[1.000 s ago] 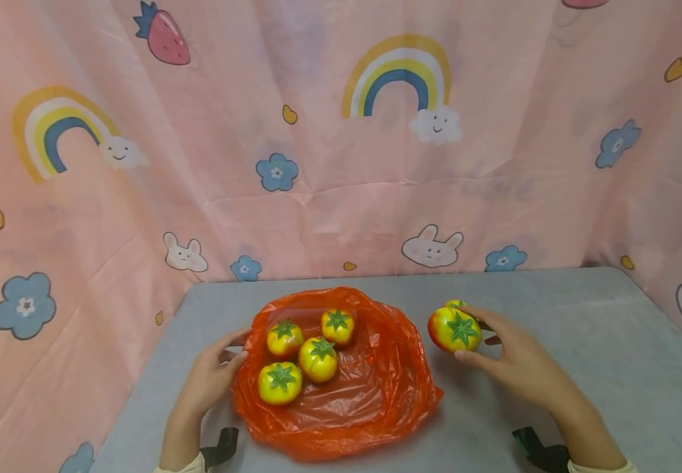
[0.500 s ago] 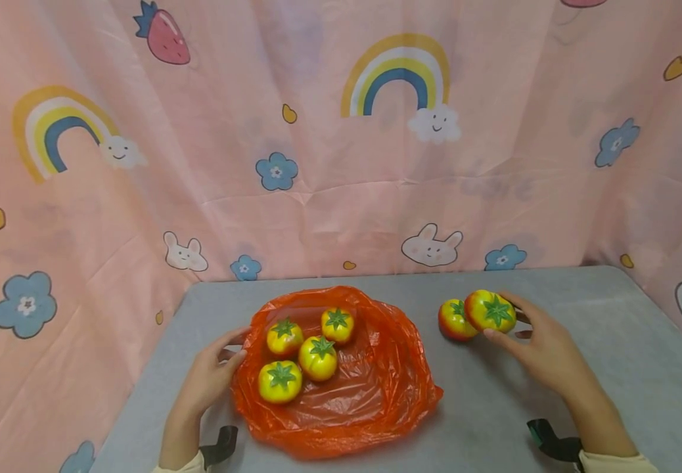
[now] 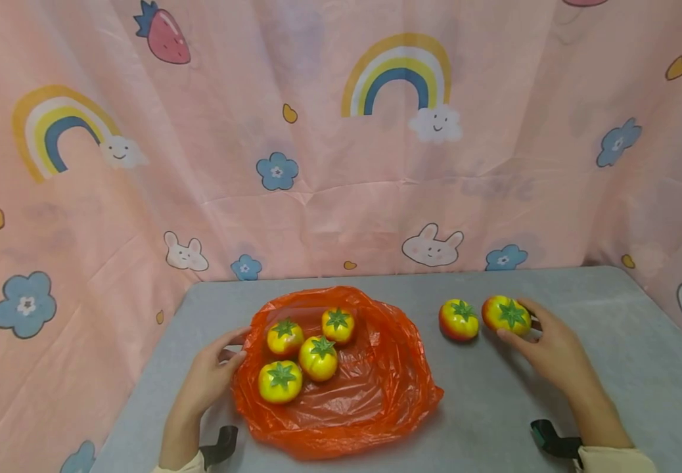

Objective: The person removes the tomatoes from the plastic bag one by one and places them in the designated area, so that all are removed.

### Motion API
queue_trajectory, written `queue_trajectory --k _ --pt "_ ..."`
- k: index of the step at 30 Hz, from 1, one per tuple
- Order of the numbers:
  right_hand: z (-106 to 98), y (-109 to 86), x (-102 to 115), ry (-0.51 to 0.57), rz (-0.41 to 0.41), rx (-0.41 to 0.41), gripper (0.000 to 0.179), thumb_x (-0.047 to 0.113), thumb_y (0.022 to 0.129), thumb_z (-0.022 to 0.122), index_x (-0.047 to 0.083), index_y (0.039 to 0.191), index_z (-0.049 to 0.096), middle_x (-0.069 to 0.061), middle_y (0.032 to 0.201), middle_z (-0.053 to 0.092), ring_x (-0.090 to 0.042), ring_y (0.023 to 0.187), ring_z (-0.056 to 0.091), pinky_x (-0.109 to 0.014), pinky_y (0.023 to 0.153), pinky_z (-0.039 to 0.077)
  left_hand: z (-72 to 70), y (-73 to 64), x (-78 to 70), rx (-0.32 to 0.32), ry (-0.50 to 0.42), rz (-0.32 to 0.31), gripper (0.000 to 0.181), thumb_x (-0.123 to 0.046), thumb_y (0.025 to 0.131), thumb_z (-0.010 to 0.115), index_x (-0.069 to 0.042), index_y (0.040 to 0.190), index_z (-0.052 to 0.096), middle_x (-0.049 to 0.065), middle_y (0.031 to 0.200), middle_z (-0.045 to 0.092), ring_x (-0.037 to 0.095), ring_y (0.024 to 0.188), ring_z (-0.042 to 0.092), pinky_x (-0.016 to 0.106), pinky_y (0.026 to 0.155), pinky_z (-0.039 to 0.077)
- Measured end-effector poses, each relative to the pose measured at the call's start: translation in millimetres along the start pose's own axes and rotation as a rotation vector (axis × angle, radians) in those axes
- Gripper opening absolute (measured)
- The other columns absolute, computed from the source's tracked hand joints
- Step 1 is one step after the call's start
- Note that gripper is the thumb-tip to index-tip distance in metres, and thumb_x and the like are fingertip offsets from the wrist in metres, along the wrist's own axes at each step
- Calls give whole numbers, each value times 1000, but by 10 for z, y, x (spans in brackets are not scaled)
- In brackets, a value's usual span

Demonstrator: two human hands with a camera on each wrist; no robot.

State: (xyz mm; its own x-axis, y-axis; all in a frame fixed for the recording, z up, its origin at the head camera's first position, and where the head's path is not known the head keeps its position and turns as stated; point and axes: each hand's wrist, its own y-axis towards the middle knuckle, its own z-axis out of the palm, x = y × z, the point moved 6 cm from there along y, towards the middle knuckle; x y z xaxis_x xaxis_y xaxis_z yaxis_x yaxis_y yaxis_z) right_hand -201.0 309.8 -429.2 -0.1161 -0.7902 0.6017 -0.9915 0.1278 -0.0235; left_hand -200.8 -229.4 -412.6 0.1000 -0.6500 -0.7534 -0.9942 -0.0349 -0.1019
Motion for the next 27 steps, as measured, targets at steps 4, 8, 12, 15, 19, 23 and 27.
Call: queue_trajectory --k 4,8,12,15,19,23,27 --pt "54 38 -39 -19 -9 -3 92 56 93 61 -7 150 28 -40 145 36 -55 121 45 -71 98 40 -2 -2 3 2 -10 -3 44 -8 98 59 -20 141 56 13 131 62 25 107 65 36 84 61" --pt "102 67 -49 -33 -30 6 91 54 92 63 -9 149 30 -40 144 37 -54 121 45 -71 100 38 -6 -6 -3 -2 -13 1 44 -8 98 59 -19 140 56 13 131 62 26 108 65 38 85 60" --pt "135 61 -38 -34 -39 17 90 52 91 66 -9 148 31 -40 144 37 -55 122 44 -71 101 37 1 -1 -11 1 -8 -3 44 -8 98 58 -20 141 56 12 132 61 26 108 64 36 84 61" --pt "163 54 -24 -38 -45 18 90 51 91 67 -9 148 31 -40 144 37 -55 123 44 -71 102 36 6 0 -6 3 -5 -9 44 -8 99 58 -20 141 56 13 132 61 26 107 64 36 83 61" --pt "207 47 -17 -33 -43 21 90 50 91 67 -9 148 31 -40 145 36 -55 123 45 -71 102 36 10 -4 8 5 -12 -20 44 -8 99 58 -21 141 56 12 131 61 26 107 64 36 83 61" --pt "232 36 -29 -23 -17 40 93 52 90 67 -8 150 28 -40 147 33 -55 126 42 -71 104 34 9 -7 3 7 -16 -16 43 -9 99 58 -21 140 56 12 131 62 26 108 64 36 83 61" --pt "228 22 -46 -18 -6 67 98 56 89 67 -7 151 26 -40 148 31 -56 128 38 -72 105 31 2 -14 -9 4 -17 5 43 -8 99 58 -20 140 57 13 131 62 26 108 65 38 84 61"
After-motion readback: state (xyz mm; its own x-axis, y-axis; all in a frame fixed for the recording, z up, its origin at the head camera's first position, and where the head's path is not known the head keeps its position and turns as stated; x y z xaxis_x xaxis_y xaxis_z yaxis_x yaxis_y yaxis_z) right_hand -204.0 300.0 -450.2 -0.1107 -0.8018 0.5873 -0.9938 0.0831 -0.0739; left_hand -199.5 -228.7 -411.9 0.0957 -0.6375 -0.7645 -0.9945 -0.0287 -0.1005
